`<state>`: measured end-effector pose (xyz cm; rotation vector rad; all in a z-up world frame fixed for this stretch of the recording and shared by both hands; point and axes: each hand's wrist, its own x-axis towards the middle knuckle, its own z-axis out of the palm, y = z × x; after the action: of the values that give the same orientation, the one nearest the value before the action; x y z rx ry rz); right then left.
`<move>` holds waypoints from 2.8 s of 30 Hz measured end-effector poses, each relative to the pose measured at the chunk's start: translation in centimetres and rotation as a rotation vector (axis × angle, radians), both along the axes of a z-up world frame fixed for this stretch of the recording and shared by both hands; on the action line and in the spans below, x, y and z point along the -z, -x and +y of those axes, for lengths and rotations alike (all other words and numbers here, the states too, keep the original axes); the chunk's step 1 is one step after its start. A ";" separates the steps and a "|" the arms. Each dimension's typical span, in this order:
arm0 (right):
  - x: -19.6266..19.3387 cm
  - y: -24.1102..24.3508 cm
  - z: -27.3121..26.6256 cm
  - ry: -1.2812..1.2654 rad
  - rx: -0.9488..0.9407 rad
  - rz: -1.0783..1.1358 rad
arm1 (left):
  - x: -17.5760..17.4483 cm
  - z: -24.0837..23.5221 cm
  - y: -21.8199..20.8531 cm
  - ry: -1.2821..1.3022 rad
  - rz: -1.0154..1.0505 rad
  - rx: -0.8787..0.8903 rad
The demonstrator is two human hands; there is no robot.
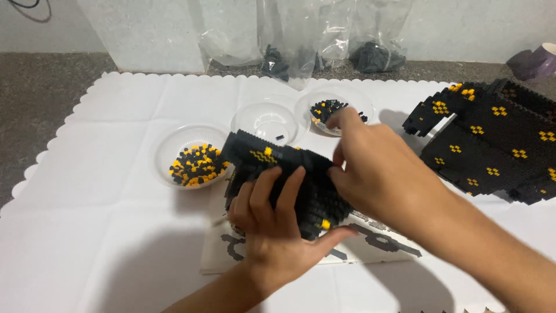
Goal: Adding yellow and black block details to a larger black toy figure using hands and a small pressing tool.
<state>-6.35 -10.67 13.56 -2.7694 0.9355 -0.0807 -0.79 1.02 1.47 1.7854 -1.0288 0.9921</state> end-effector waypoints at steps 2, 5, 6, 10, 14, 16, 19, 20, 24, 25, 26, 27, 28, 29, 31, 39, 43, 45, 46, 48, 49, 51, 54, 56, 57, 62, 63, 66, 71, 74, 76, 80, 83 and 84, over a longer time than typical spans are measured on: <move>-0.3 -0.5 -0.4 -0.014 -0.032 0.030 | -0.6 0.4 -1.1 -0.065 -0.022 0.040; -0.4 -1.3 -1.7 0.004 -0.143 0.043 | -4.1 0.7 -3.6 -0.177 -0.142 0.198; -0.2 -1.6 -2.1 0.030 -0.225 0.034 | -5.5 0.8 -4.5 -0.230 -0.230 0.315; -1.0 -2.9 -2.3 0.022 -0.401 0.080 | -7.6 -1.1 -8.3 -0.470 -0.150 0.487; -0.6 -3.5 -2.4 -0.017 -0.461 0.040 | -10.0 -2.3 -10.3 -0.788 0.037 0.574; -0.6 -3.7 -2.1 -0.024 -0.442 0.005 | -11.5 -2.5 -10.1 -0.988 0.201 0.520; -0.7 -3.9 -1.2 -0.031 -0.386 0.034 | -11.5 -2.6 -9.9 -0.994 0.222 0.465; -0.8 -3.9 -1.2 -0.029 -0.399 0.034 | -11.5 -2.5 -9.9 -0.988 0.213 0.421; -0.8 -3.8 -1.0 -0.007 -0.449 0.024 | -10.0 -3.0 -10.3 -0.929 0.167 0.338; -1.0 -3.8 -0.8 -0.007 -0.447 0.026 | -9.9 -3.0 -10.3 -0.929 0.167 0.340; -1.2 -3.8 -0.6 -0.018 -0.397 0.063 | -9.7 -3.0 -10.3 -0.924 0.175 0.324; -1.5 -3.8 -0.4 -0.028 -0.346 0.099 | -9.6 -3.1 -10.2 -0.919 0.183 0.308; -1.4 -3.8 -0.5 -0.028 -0.343 0.102 | -8.5 -3.2 -10.6 -0.918 0.184 0.312; -1.3 -3.8 -0.5 -0.031 -0.341 0.101 | -7.4 -3.3 -11.0 -0.732 0.065 0.353; -1.4 -3.7 -0.4 -0.036 -0.342 0.105 | -5.9 -3.4 -11.2 -0.545 -0.046 0.389; -8.0 -3.1 -1.5 0.270 -0.262 -0.108 | -5.5 -3.6 -11.4 -0.249 -0.346 0.464; -7.8 -1.8 -2.9 0.312 -0.243 -0.095 | -5.3 -3.2 -11.2 -0.295 -0.222 0.445; -7.1 -1.1 -4.2 0.185 -0.258 -0.116 | -5.7 -2.9 -11.2 -0.335 -0.165 0.474; -6.4 -0.7 -4.5 0.185 -0.260 -0.117 | -5.8 -2.9 -11.6 -0.334 -0.165 0.472; -4.8 0.1 -5.1 -0.104 0.041 -0.187 | -6.0 -2.9 -12.3 -0.471 -0.139 0.516; -2.2 0.9 -6.6 -0.106 0.040 -0.183 | -6.3 -2.6 -12.6 -0.472 -0.135 0.515; 2.6 2.3 -9.8 -0.277 0.007 -0.272 | -7.1 -2.1 -13.1 -0.444 -0.042 0.595; 9.9 2.1 -11.2 -0.305 -0.023 -0.268 | -13.4 0.6 -11.0 -0.761 0.392 0.414; 12.4 2.5 -11.0 -0.341 -0.113 -0.350 | -13.0 1.9 -11.1 -0.670 0.310 0.392; 13.6 2.7 -11.0 -0.378 -0.199 -0.433 | -12.8 2.5 -11.2 -0.582 0.226 0.375; 15.5 2.7 -10.6 -0.404 -0.091 -0.540 | -8.8 4.9 -11.0 -0.330 -0.005 0.552; 15.7 2.7 -10.5 -0.459 -0.064 -0.566 | -8.2 5.5 -10.4 -0.287 0.047 0.601; 14.0 2.6 -8.5 -0.515 -0.054 -0.673 | -2.4 6.1 -8.0 -0.111 0.187 0.414; 10.8 0.9 -2.9 -1.219 0.275 -0.878 | 2.2 3.7 -3.3 0.001 0.375 0.393; 9.5 0.6 -0.7 -1.591 0.299 -1.063 | 2.8 1.8 -2.5 -0.054 0.495 0.382; 9.5 1.4 -0.1 -1.715 0.372 -1.208 | 2.5 1.0 -2.5 -0.100 0.521 0.347; 11.8 4.3 -1.5 -1.532 -0.118 -1.250 | 2.2 -0.5 -1.5 0.043 0.484 0.471; 11.3 6.5 -2.2 -1.407 -0.145 -1.287 | 2.1 -1.4 0.5 0.139 0.459 0.539; 11.0 7.4 -2.4 -1.367 -0.139 -1.260 | 2.1 -1.6 1.3 0.183 0.431 0.544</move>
<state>-13.72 -13.04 2.53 -1.0786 0.1945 -0.7173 -2.10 -0.60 -0.67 1.3726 -1.0246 0.3334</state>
